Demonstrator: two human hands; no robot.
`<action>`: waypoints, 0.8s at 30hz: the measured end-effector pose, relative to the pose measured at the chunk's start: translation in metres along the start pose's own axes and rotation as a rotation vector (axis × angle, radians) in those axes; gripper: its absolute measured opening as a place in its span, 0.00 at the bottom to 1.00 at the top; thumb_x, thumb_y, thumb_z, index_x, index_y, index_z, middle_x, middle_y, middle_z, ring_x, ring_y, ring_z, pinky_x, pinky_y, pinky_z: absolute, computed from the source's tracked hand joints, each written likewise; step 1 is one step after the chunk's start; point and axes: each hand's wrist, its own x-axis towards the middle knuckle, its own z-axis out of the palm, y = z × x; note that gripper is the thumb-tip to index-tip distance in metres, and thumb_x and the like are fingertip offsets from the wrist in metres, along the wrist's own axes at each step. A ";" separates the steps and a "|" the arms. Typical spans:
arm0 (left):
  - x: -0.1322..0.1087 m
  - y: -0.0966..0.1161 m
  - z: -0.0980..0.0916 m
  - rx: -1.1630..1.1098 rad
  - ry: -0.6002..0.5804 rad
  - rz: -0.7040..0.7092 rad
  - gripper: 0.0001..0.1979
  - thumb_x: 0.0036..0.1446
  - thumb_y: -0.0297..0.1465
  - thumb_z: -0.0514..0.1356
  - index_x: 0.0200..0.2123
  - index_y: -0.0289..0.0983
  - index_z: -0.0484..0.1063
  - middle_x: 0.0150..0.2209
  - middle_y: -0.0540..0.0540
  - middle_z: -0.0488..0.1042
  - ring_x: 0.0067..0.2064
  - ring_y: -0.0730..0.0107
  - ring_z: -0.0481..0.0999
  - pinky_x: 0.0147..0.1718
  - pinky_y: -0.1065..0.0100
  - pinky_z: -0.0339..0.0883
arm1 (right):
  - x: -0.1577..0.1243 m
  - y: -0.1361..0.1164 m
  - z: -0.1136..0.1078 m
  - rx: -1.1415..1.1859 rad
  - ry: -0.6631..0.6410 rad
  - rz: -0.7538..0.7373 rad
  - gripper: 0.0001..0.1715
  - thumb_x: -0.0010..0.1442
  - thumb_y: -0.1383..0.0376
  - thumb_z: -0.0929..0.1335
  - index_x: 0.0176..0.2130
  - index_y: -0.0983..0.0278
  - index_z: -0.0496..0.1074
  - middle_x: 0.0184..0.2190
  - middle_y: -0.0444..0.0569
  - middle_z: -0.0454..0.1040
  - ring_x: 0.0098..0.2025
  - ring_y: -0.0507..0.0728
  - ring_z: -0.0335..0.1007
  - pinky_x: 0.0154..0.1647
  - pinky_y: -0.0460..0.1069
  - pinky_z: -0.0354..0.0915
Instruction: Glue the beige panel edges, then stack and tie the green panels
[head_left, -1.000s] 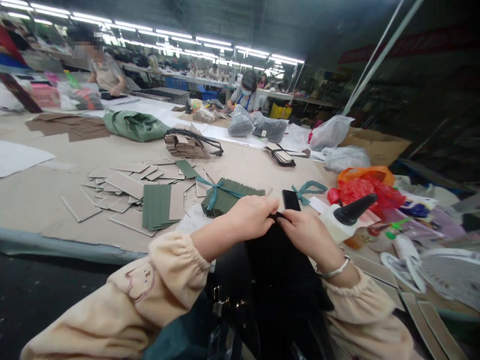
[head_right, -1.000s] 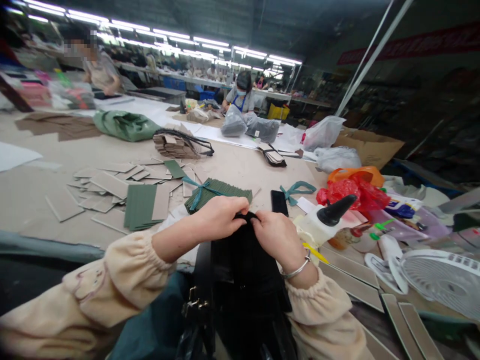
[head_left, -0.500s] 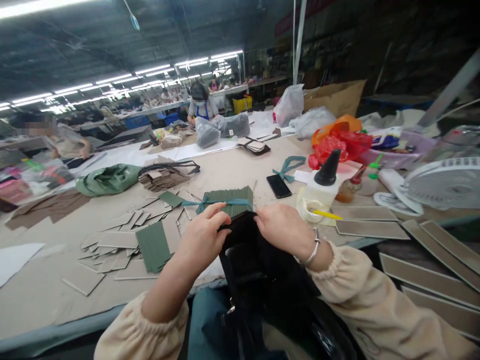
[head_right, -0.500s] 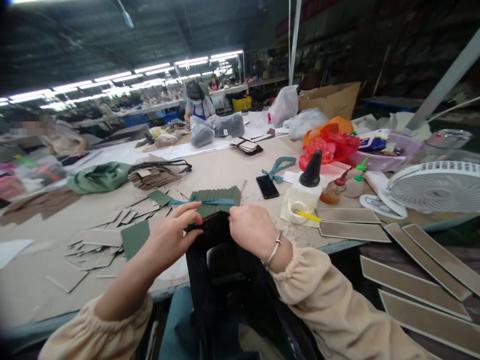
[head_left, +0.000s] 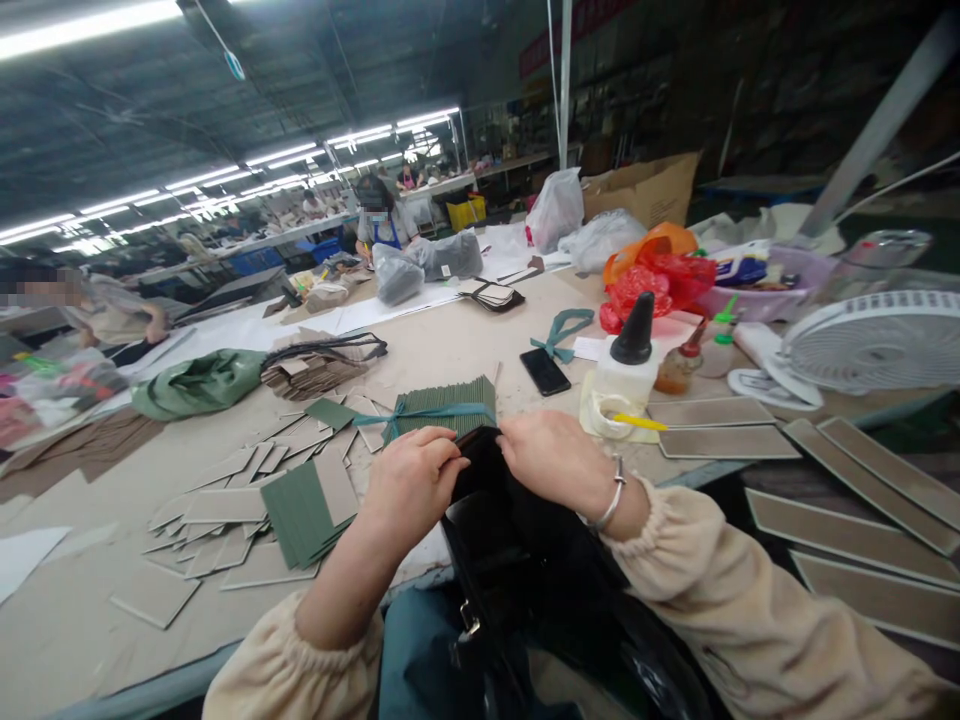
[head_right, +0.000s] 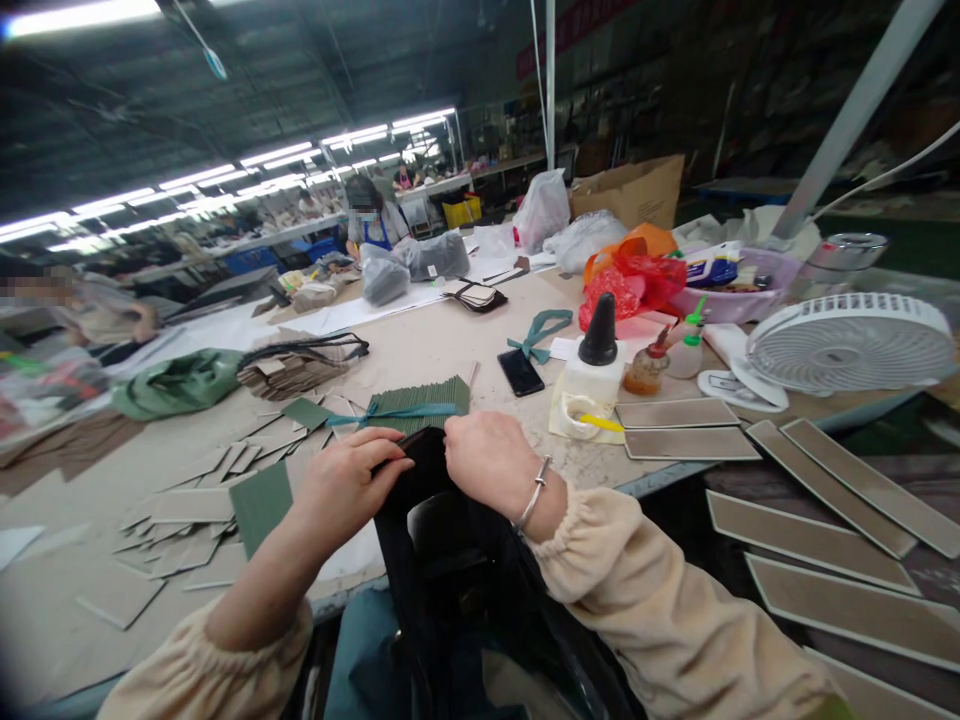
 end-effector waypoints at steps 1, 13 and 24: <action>0.000 -0.001 0.003 -0.047 0.019 -0.009 0.09 0.60 0.31 0.57 0.29 0.39 0.75 0.42 0.47 0.78 0.41 0.67 0.78 0.41 0.66 0.71 | 0.000 0.000 0.000 0.000 0.005 -0.005 0.16 0.64 0.63 0.60 0.33 0.64 0.73 0.28 0.53 0.77 0.31 0.59 0.75 0.28 0.48 0.60; -0.003 -0.010 0.017 -0.248 0.181 0.050 0.07 0.58 0.26 0.58 0.27 0.38 0.71 0.40 0.47 0.79 0.39 0.68 0.78 0.38 0.69 0.70 | -0.003 -0.001 -0.001 -0.031 -0.010 0.004 0.16 0.65 0.58 0.59 0.34 0.61 0.71 0.28 0.51 0.76 0.32 0.60 0.74 0.27 0.50 0.58; -0.006 -0.015 0.017 -0.306 0.188 0.078 0.08 0.59 0.25 0.56 0.27 0.37 0.70 0.42 0.46 0.78 0.41 0.69 0.78 0.40 0.70 0.70 | 0.008 0.000 -0.001 0.048 0.011 -0.144 0.08 0.62 0.64 0.64 0.40 0.60 0.72 0.35 0.47 0.77 0.38 0.56 0.73 0.34 0.48 0.59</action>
